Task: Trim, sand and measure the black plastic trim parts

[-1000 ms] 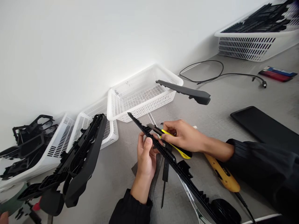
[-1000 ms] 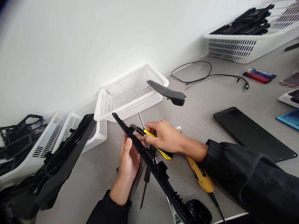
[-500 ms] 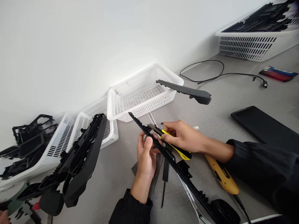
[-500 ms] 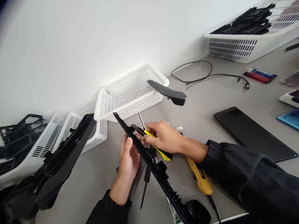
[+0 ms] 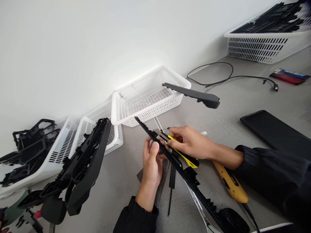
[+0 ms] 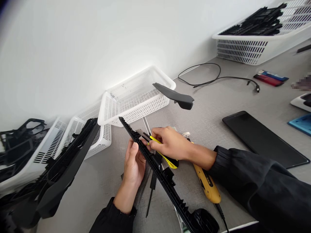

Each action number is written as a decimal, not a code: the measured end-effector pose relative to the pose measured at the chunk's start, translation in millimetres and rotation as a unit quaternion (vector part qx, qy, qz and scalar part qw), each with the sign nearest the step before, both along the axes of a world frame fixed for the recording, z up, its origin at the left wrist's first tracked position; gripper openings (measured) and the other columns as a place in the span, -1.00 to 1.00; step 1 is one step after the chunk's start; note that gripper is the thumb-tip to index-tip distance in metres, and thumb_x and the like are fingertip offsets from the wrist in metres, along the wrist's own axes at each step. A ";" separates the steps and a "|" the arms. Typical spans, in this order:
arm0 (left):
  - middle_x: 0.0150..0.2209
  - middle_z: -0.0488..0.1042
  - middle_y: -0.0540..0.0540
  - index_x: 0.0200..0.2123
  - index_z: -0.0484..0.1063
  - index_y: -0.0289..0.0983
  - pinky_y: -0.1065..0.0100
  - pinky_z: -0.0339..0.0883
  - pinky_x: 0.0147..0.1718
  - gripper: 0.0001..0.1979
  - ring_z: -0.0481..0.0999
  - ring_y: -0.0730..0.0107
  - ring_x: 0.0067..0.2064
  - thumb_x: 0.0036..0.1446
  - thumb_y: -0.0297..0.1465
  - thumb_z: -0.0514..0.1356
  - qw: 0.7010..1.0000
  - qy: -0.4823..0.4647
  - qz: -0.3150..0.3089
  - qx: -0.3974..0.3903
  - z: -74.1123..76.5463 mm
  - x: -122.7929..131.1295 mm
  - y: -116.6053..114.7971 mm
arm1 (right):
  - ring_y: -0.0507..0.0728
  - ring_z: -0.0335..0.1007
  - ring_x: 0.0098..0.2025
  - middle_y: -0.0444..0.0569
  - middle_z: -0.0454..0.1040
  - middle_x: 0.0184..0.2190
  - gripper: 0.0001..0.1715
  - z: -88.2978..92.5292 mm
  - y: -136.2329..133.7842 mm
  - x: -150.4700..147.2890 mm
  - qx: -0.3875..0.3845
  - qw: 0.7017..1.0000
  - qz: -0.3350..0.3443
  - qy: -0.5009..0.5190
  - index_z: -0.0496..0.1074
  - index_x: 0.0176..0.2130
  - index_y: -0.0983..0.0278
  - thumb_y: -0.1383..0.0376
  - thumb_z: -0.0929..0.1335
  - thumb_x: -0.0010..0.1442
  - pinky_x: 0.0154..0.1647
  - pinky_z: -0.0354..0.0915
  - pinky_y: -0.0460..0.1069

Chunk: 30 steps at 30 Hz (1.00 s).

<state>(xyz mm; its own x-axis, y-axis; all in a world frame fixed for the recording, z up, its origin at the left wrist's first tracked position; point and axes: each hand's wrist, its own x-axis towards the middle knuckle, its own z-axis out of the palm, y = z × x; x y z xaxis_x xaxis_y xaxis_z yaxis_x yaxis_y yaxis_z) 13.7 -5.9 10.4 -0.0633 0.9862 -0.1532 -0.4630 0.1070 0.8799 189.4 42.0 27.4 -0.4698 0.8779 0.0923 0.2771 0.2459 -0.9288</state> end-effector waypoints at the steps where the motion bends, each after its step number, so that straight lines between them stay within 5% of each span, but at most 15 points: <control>1: -0.27 0.57 0.02 -0.08 0.49 -0.19 0.48 0.49 -0.33 -0.60 0.59 0.47 -0.33 0.13 -0.14 0.47 1.000 0.000 -0.002 0.000 0.2 0.1 0.1 | 0.02 0.13 -0.50 -0.22 0.26 -0.57 -0.72 0.1 0.0 0.1 0.002 1.000 -0.010 -0.009 0.21 -0.44 0.19 0.21 0.35 0.25 -0.50 0.01 -0.06; 30: -0.25 0.59 0.00 -0.09 0.50 -0.20 0.49 0.50 -0.33 -0.63 0.59 0.47 -0.32 0.15 -0.15 0.46 1.000 0.009 -0.005 0.001 -1.6 -0.7 0.0 | 0.02 0.21 -0.52 -0.20 0.34 -0.57 -0.76 0.2 0.4 0.9 -0.012 1.000 0.023 0.007 0.29 -0.41 0.21 0.19 0.35 0.26 -0.51 0.06 -0.06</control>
